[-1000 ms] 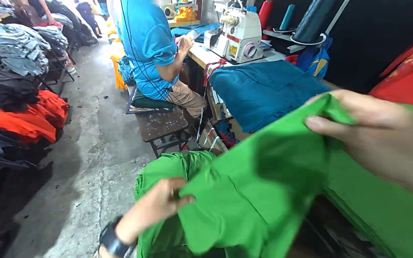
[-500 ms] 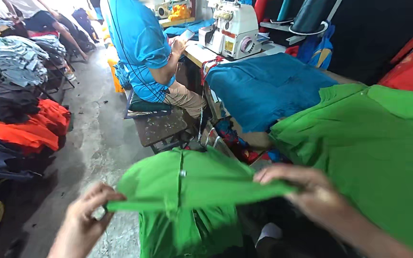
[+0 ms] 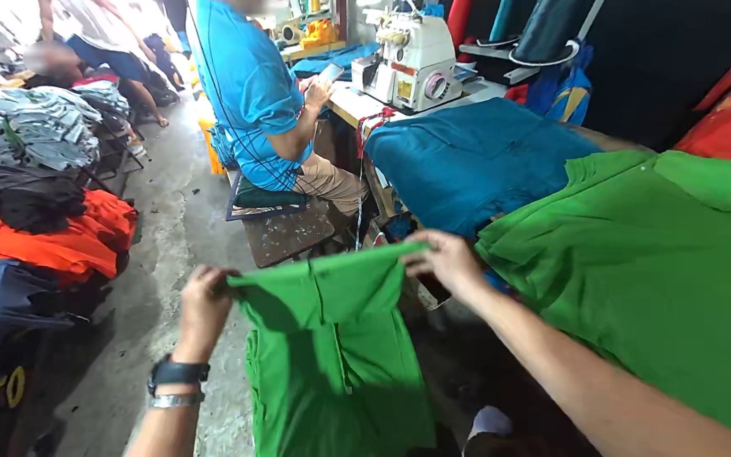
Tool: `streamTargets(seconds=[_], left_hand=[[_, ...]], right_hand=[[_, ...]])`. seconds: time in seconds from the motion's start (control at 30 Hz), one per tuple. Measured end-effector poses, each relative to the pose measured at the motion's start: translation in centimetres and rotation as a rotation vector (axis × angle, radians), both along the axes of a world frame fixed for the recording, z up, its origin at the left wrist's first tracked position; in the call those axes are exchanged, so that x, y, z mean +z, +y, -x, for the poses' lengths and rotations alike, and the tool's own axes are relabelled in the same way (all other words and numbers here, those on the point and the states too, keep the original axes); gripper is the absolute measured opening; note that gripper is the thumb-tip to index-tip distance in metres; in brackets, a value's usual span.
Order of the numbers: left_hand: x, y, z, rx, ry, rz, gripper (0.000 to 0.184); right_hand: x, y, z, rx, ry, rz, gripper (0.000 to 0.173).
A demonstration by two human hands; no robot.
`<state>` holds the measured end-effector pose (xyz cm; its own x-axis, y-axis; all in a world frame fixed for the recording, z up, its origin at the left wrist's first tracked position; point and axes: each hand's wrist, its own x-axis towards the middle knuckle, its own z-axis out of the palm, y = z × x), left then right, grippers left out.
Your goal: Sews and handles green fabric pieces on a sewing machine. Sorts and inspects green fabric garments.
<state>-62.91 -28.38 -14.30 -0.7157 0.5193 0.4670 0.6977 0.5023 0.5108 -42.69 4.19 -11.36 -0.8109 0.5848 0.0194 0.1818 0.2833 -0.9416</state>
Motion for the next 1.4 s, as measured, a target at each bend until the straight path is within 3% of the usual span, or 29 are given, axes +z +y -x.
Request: streamTargets(seconds=[0.1, 0.17, 0.27, 0.4, 0.47, 0.53, 0.6, 0.63, 0.7, 0.87, 0.93, 1.0, 1.1, 1.23, 1.33, 1.4], left_hand=[[6.2, 0.1, -0.1, 0.034, 0.183, -0.145, 0.017], [6.2, -1.4, -1.5, -0.005, 0.249, -0.156, 0.020], [0.5, -4.9, -4.4, -0.101, 0.143, -0.040, 0.017], [-9.6, -8.5, -11.3, -0.262, -0.507, 0.334, 0.016], [-13.8, -9.1, -13.0, -0.173, -0.637, 0.449, 0.019], [-14.6, -8.0, -12.5, 0.048, -0.749, 0.456, 0.028], [-13.2, -4.7, -10.0, 0.261, -0.970, 0.345, 0.037], [-12.2, -2.9, -8.3, 0.298, -1.058, 0.190, 0.040], [-9.2, 0.7, -4.4, 0.222, -1.081, -0.198, 0.039], [4.3, 5.1, 1.1, -0.048, -0.497, -0.667, 0.026], [7.4, 4.2, 1.1, -0.139, -0.340, -0.692, 0.019], [7.5, 2.4, 0.1, -0.112, -0.265, -0.584, 0.021], [3.4, -1.7, -1.7, -0.037, -0.241, -0.365, 0.032], [-5.2, -7.2, -6.1, -0.093, -0.321, -0.005, 0.025], [-11.9, -8.4, -10.3, -0.071, -0.485, 0.251, 0.027], [-15.8, -8.2, -12.2, -0.004, -0.550, 0.258, 0.029]], right_hand=[[4.7, -0.2, 0.4, 0.026, 0.345, -0.211, 0.021], [5.1, -1.2, -2.0, 0.042, 0.301, -0.348, 0.024], [-1.0, -2.8, -6.5, 0.074, 0.185, -0.276, 0.022], [-11.0, -6.3, -14.0, 0.317, -0.199, -0.115, 0.022], [-13.0, -7.3, -15.2, 0.405, -0.447, 0.043, 0.028], [-13.3, -7.4, -14.0, 0.313, -0.592, 0.286, 0.025], [-11.6, -6.2, -10.8, 0.201, -0.587, 0.482, 0.028], [-10.3, -5.3, -8.7, 0.169, -0.524, 0.501, 0.030], [-7.3, -3.2, -4.4, 0.109, -0.339, 0.336, 0.028], [3.4, 0.2, 2.4, -0.045, 0.325, -0.311, 0.022], [6.1, 0.0, 2.6, -0.045, 0.443, -0.377, 0.018], [6.0, -0.5, 1.6, -0.030, 0.434, -0.365, 0.018], [1.8, -1.7, -1.8, 0.019, 0.319, -0.369, 0.019], [-9.1, -4.8, -8.3, 0.070, 0.089, -0.200, 0.026], [-15.2, -6.9, -12.1, 0.208, -0.156, -0.111, 0.027], [-17.4, -7.0, -12.7, 0.288, -0.240, -0.115, 0.027]])
